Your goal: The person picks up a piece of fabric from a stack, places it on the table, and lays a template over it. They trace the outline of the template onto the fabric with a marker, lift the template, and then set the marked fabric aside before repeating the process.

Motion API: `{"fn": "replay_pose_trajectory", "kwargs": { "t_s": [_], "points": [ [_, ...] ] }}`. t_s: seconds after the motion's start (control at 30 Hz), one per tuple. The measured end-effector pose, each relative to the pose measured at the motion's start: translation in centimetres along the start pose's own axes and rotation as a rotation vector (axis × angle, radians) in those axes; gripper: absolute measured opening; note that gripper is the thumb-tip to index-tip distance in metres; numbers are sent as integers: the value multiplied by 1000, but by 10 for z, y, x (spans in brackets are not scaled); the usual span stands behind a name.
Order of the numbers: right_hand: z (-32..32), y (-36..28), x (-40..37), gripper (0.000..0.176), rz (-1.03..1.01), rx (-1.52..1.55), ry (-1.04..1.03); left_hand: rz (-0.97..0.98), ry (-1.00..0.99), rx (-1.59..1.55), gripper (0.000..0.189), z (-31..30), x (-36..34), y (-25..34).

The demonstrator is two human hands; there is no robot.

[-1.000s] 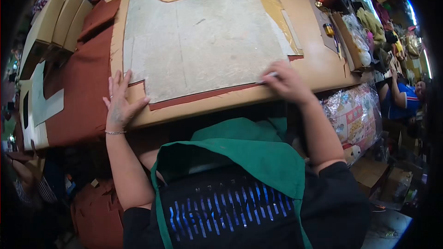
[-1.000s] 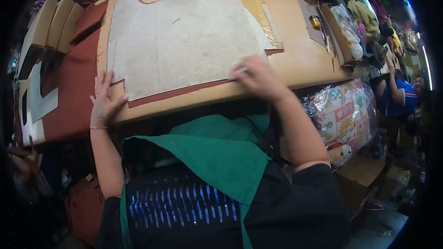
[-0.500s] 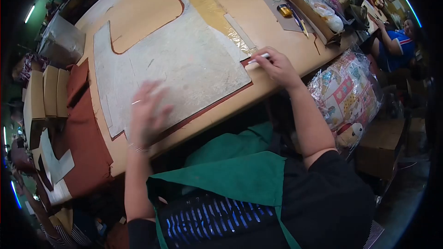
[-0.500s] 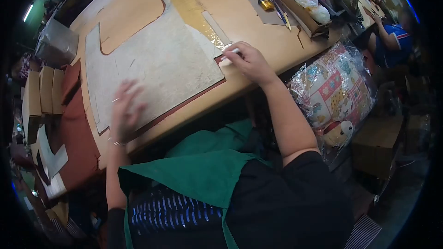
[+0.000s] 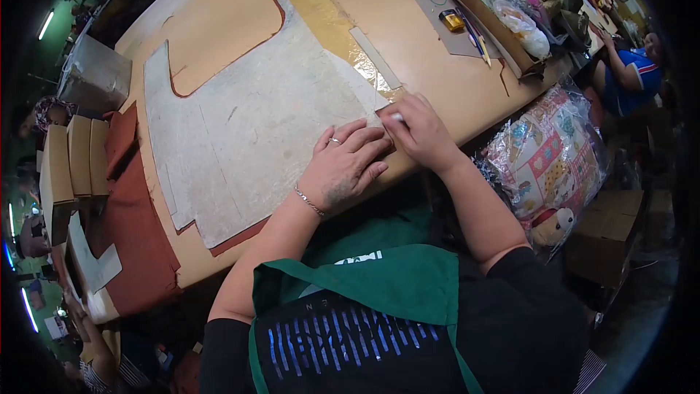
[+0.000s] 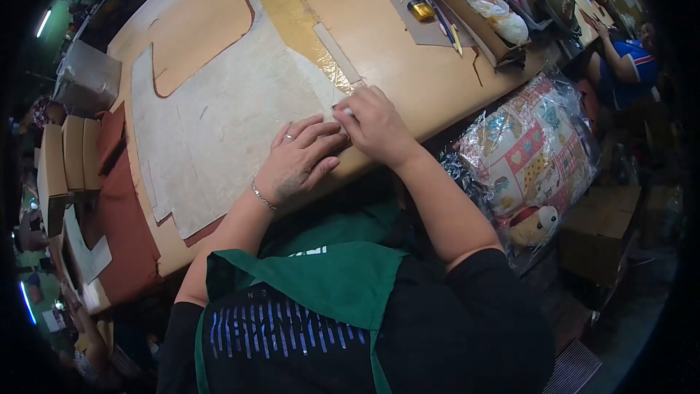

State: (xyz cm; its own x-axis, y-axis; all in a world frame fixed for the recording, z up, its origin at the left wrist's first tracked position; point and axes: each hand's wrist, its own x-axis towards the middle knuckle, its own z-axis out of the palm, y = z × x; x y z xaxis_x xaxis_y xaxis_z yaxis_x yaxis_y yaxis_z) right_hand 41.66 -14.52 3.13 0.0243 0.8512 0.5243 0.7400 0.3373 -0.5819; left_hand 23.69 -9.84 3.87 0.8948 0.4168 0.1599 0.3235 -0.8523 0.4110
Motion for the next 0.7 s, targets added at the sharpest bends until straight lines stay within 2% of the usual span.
{"fn": "replay_pose_trajectory", "kwargs": {
  "t_s": [0.13,0.23,0.37,0.47,0.53,0.67,0.7],
  "points": [
    [-26,-7,-18,10,142,141,-164,-25,5,-75,30,-5,0,-2],
    [-22,-4,-8,13,296,274,-22,7,47,-163,27,-2,0,-6],
    [-2,17,7,16,241,245,-27,30,73,-175,26,-2,0,-6],
    [5,17,13,15,248,112,-72,13,67,-179,26,-2,0,-7],
    [7,16,17,15,233,149,-75,-11,61,-202,27,2,0,-9],
    [-12,25,22,16,216,62,-97,39,64,-187,26,-1,1,-9],
    [-20,32,21,16,212,-45,-40,39,62,-188,26,-1,0,-9]
  ]
}}
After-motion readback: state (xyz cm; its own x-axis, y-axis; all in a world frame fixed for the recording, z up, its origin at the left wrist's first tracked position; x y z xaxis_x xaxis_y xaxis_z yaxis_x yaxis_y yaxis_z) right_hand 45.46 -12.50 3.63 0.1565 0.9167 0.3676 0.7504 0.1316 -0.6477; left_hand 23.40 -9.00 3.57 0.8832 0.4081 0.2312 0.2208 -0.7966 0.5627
